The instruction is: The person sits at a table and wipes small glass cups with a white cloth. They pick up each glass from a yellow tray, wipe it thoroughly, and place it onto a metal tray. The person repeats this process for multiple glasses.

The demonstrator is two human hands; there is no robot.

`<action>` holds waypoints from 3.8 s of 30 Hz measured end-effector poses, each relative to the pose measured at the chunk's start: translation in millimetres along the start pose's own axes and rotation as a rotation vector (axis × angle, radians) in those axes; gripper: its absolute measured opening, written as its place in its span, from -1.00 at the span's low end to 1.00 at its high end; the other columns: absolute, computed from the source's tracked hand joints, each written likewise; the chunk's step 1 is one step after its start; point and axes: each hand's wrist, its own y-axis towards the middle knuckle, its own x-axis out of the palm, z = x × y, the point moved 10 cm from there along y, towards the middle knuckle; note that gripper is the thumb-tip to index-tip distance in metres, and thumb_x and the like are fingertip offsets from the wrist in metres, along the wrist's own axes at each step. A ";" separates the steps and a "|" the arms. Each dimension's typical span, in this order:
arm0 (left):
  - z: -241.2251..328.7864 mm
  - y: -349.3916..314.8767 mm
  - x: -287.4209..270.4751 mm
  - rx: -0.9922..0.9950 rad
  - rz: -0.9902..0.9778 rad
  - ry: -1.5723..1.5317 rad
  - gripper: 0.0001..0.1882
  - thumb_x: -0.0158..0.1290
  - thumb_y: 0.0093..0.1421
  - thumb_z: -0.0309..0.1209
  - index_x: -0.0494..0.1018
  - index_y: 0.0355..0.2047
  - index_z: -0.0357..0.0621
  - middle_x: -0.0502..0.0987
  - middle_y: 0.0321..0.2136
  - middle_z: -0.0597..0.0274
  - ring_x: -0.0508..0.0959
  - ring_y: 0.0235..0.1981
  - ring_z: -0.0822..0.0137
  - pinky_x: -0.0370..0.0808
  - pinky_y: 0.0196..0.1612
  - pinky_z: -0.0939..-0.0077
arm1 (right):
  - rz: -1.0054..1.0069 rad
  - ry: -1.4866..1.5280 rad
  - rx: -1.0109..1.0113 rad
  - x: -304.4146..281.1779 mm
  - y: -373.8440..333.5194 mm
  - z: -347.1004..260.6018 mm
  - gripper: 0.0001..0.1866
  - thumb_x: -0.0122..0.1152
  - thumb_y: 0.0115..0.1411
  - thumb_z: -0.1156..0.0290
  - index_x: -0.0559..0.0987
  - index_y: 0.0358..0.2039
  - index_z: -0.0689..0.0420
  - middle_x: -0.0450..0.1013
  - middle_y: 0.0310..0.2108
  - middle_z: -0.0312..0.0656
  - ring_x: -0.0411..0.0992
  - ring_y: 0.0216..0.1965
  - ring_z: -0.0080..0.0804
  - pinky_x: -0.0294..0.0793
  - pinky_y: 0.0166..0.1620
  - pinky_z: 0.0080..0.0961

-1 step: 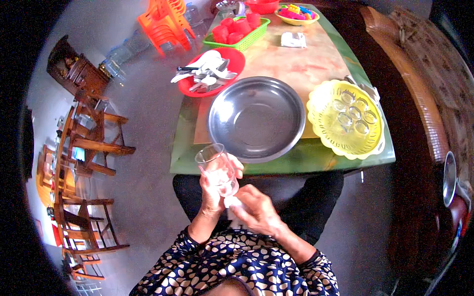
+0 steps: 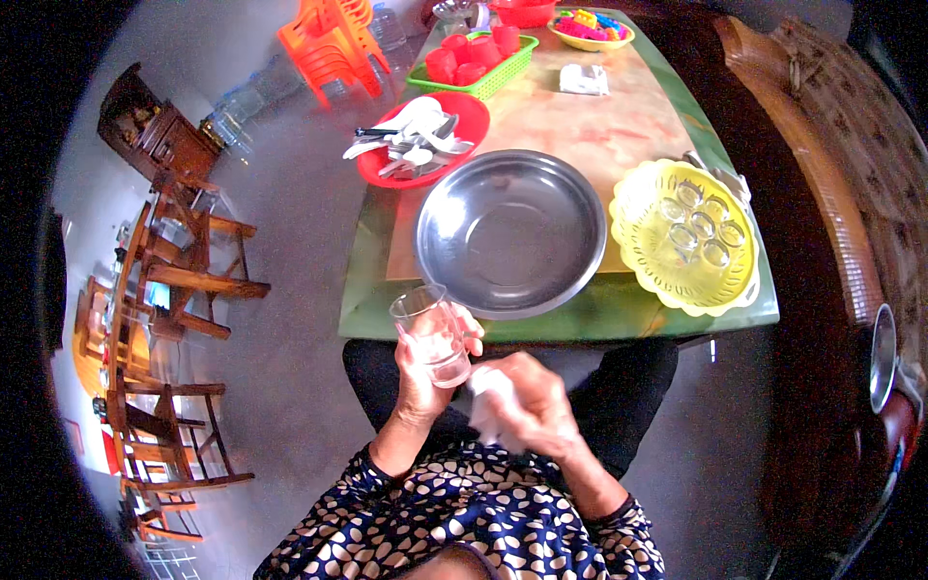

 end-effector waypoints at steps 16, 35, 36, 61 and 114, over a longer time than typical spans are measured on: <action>35.3 -18.3 37.1 0.363 -0.123 0.547 -0.03 0.03 0.02 0.19 0.05 0.20 -0.31 -0.08 0.25 -0.02 -0.01 0.26 0.23 0.06 0.22 0.28 | 0.138 0.126 0.005 -0.3 27.6 -11.3 -0.58 -0.21 0.30 0.19 0.39 -0.04 0.27 0.35 -0.16 -0.11 0.31 -0.11 -0.35 0.25 -0.01 -0.49; 11.3 -9.1 3.7 0.017 0.138 0.026 -0.40 -0.26 0.27 -0.08 0.07 0.18 -0.24 0.42 -0.14 0.11 0.47 -0.16 0.29 0.38 -0.05 0.41 | 0.319 -0.366 -0.298 -10.4 6.5 -53.2 -0.50 0.20 -0.02 0.52 0.38 0.00 0.15 0.30 -0.17 0.06 0.42 -0.24 -0.06 0.49 -0.25 -0.33; 5.1 -12.5 14.8 -0.018 0.104 -0.005 -0.38 -0.31 0.26 -0.05 0.05 0.20 -0.23 0.38 -0.01 0.12 0.33 0.07 0.23 0.20 0.15 0.31 | 0.339 -0.473 -0.355 -7.7 9.9 -57.3 -0.49 0.21 -0.03 0.51 0.39 0.00 0.13 0.30 -0.16 0.06 0.42 -0.23 -0.05 0.49 -0.24 -0.33; -15.0 -0.7 31.3 -0.033 0.132 0.018 -0.40 -0.29 0.29 -0.03 0.01 0.21 -0.11 0.32 0.05 0.01 0.35 0.05 0.13 0.28 0.12 0.22 | 0.181 -0.125 -0.213 -31.7 12.2 -13.1 -0.48 0.24 0.03 0.37 0.35 -0.01 0.28 0.31 -0.16 -0.01 0.32 -0.12 -0.20 0.32 -0.06 -0.41; -9.9 208.4 28.5 0.203 -0.195 1.478 -0.43 0.25 -0.23 -0.49 0.30 -0.15 -0.12 0.44 -0.28 0.19 0.42 -0.37 0.36 0.41 -0.33 0.48 | -0.038 -0.214 0.060 -92.4 13.8 62.7 -0.60 0.20 -0.03 0.35 0.41 -0.19 0.29 0.39 -0.40 0.02 0.42 -0.38 -0.06 0.42 -0.28 -0.30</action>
